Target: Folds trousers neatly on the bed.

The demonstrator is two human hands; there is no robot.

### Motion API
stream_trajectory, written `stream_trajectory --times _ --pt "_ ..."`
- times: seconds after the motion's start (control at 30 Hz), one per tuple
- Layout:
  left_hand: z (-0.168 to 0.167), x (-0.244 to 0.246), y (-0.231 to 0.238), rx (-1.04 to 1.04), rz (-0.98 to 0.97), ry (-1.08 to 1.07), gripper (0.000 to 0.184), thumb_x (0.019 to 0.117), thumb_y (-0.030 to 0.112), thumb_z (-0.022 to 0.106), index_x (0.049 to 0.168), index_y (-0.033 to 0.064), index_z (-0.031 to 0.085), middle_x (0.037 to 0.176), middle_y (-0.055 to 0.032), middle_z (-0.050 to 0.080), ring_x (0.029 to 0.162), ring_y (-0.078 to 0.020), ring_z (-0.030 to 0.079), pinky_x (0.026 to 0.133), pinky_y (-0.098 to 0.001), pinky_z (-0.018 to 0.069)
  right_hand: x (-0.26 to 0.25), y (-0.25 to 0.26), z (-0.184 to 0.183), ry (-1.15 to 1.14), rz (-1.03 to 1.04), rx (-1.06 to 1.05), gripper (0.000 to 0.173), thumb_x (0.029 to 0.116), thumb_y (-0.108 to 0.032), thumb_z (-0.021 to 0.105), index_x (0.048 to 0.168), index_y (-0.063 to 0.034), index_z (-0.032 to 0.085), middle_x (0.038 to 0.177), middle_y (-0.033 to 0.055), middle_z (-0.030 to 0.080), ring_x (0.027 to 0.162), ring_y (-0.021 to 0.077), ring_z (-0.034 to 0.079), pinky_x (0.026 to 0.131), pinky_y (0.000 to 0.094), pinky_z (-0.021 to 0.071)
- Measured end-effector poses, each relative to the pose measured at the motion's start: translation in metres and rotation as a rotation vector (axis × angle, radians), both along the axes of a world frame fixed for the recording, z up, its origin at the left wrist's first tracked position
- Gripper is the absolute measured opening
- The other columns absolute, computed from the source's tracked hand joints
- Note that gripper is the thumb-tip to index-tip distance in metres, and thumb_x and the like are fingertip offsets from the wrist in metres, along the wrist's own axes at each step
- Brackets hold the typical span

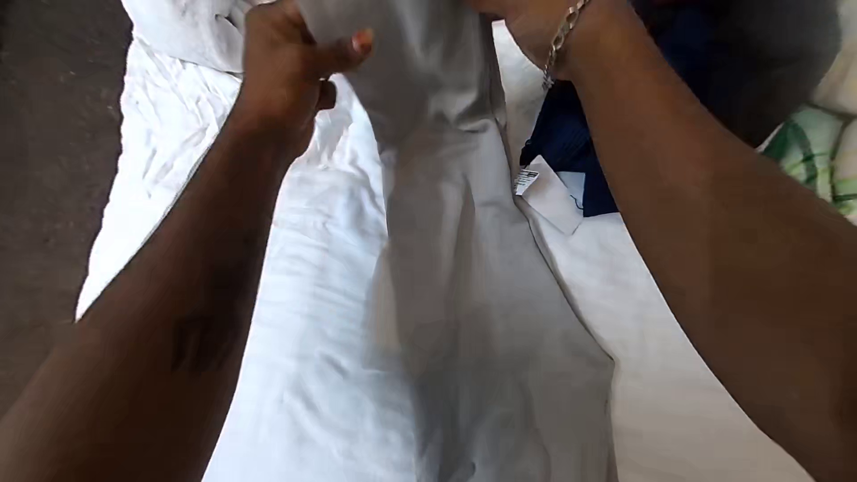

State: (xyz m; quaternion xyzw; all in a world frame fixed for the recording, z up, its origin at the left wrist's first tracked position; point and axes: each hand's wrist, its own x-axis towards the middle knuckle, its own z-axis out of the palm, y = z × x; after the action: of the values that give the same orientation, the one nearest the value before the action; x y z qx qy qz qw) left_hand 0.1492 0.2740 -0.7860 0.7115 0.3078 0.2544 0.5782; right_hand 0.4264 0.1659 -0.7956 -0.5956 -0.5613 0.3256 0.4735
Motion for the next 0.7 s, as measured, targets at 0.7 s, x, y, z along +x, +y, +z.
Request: stream_trajectory --times 0.7 --pt "-0.05 -0.118 -0.247 0.243 0.0 0.236 0.035 0.097 0.039 0.062 0.113 0.0092 0.072 0.111 -0.0026 0.071 0.082 -0.01 0.068 0.063 -0.0292 0.0578 -0.139 -0.294 -0.073 0.153 -0.364 -0.265 0.031 0.0955 0.0 0.059 0.123 -0.0062 0.072 0.13 0.0076 0.07 0.102 0.0179 0.073 0.083 0.0381 0.0633"
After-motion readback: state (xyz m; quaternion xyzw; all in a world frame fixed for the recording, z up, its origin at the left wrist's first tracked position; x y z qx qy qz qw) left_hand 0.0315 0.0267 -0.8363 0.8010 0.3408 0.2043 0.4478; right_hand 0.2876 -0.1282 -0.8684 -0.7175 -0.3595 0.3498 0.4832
